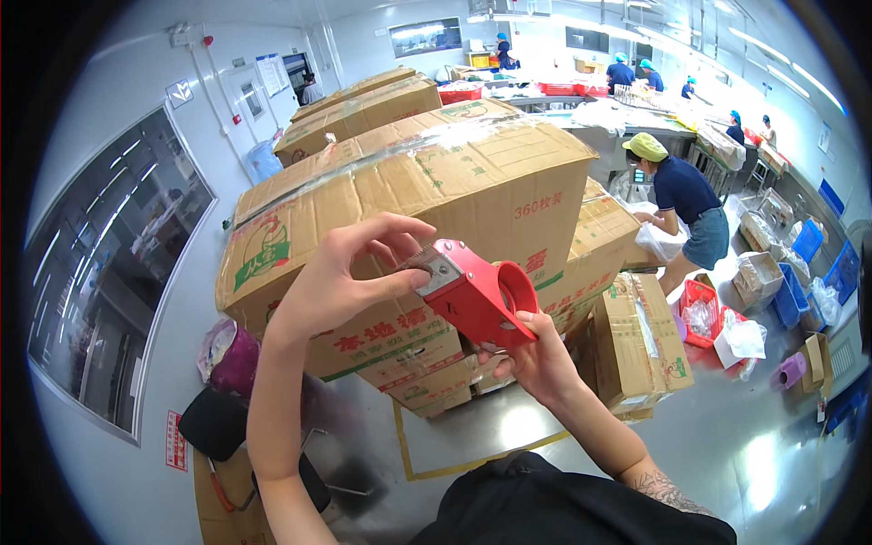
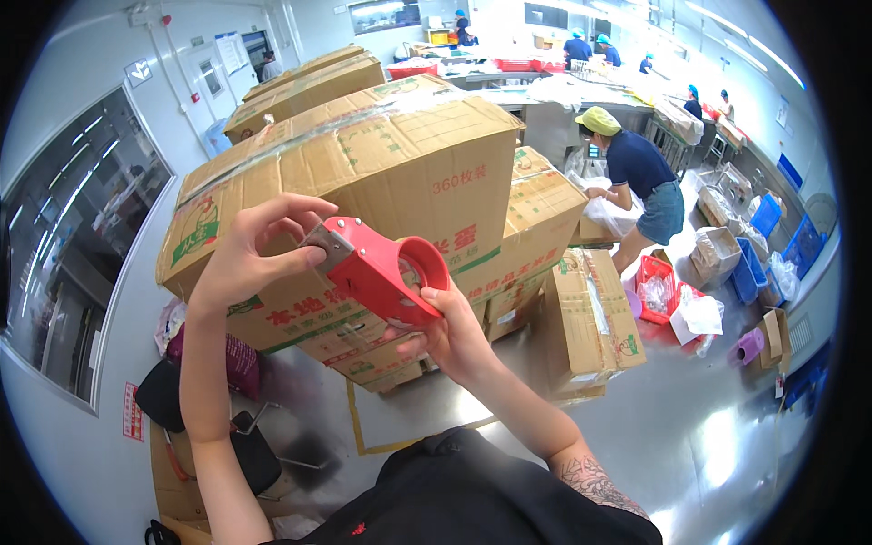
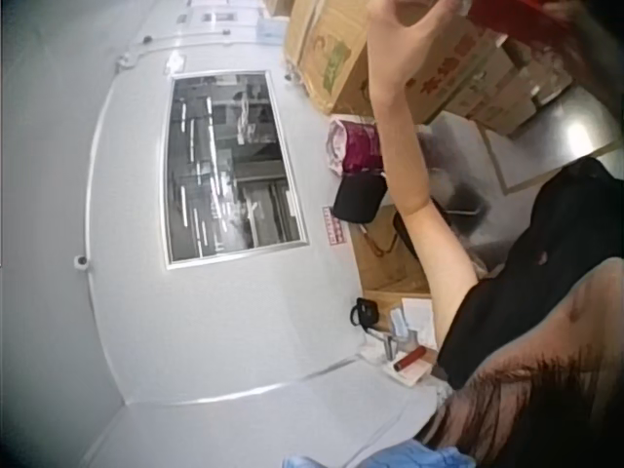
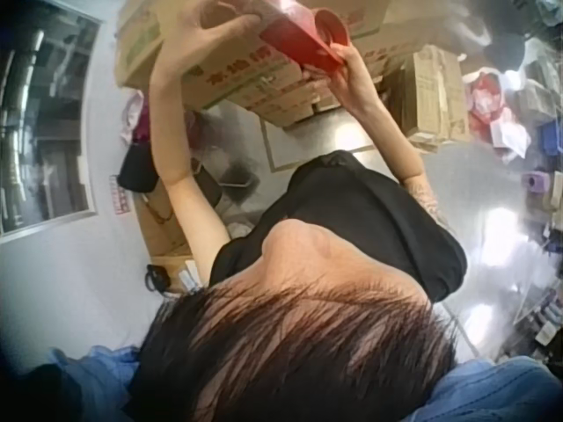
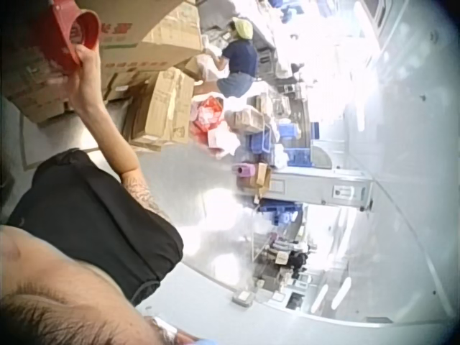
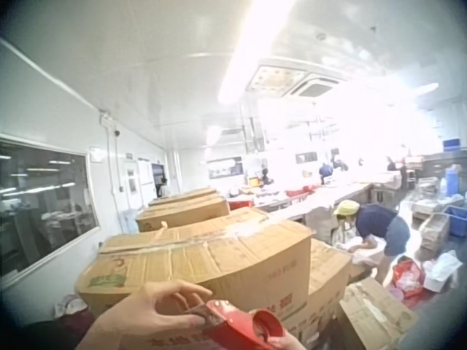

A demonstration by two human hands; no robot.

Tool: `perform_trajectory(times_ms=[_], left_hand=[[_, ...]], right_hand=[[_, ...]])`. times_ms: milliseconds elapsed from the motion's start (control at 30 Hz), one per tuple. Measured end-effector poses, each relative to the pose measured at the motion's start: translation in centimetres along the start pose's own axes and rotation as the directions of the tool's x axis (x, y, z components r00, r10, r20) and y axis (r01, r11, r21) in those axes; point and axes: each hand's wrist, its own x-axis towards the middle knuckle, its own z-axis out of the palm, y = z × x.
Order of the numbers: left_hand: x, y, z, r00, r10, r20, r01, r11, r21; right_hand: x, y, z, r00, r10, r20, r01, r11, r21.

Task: Taping and sealing large cardboard boxes using a tape dispenser in a workshop.

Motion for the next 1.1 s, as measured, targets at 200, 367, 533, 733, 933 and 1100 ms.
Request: perform_trajectory(times_ms=[200, 367, 533, 733, 933, 1100], left_hand=[[1.4, 1.2, -1.5, 0.995, -0.082, 0.060, 0.077, 0.994, 0.083], [3.6, 0.8, -3.1, 0.990, -0.139, 0.008, 0.130, 0.943, 0.307], [5.4, -0.3, -4.7, 0.979, -0.189, 0.076, 0.162, 0.949, 0.271], [5.8, -0.5, -4.9, 0.990, -0.140, 0.017, 0.126, 0.932, 0.339], [5.7, -0.1, -4.7, 0.983, -0.181, 0.013, 0.155, 0.874, 0.460], [5.9, -0.8, -4.5, 0.981, -0.191, -0.038, 0.187, 0.868, 0.460]], right_hand=[[1.1, 0.9, 1.1, 0.996, 0.076, 0.048, -0.084, 0.977, 0.198], [1.3, 1.9, 5.3, 0.987, 0.144, 0.066, -0.155, 0.782, 0.604], [1.9, 1.3, 7.4, 0.971, 0.187, 0.149, -0.239, 0.768, 0.594], [1.7, 1.2, 6.6, 0.953, 0.141, 0.268, -0.227, 0.919, 0.323], [2.3, 2.6, 6.9, 0.859, -0.504, -0.093, 0.377, 0.744, -0.551], [3.1, 0.6, 5.5, 0.779, -0.552, 0.299, 0.468, 0.194, -0.862]])
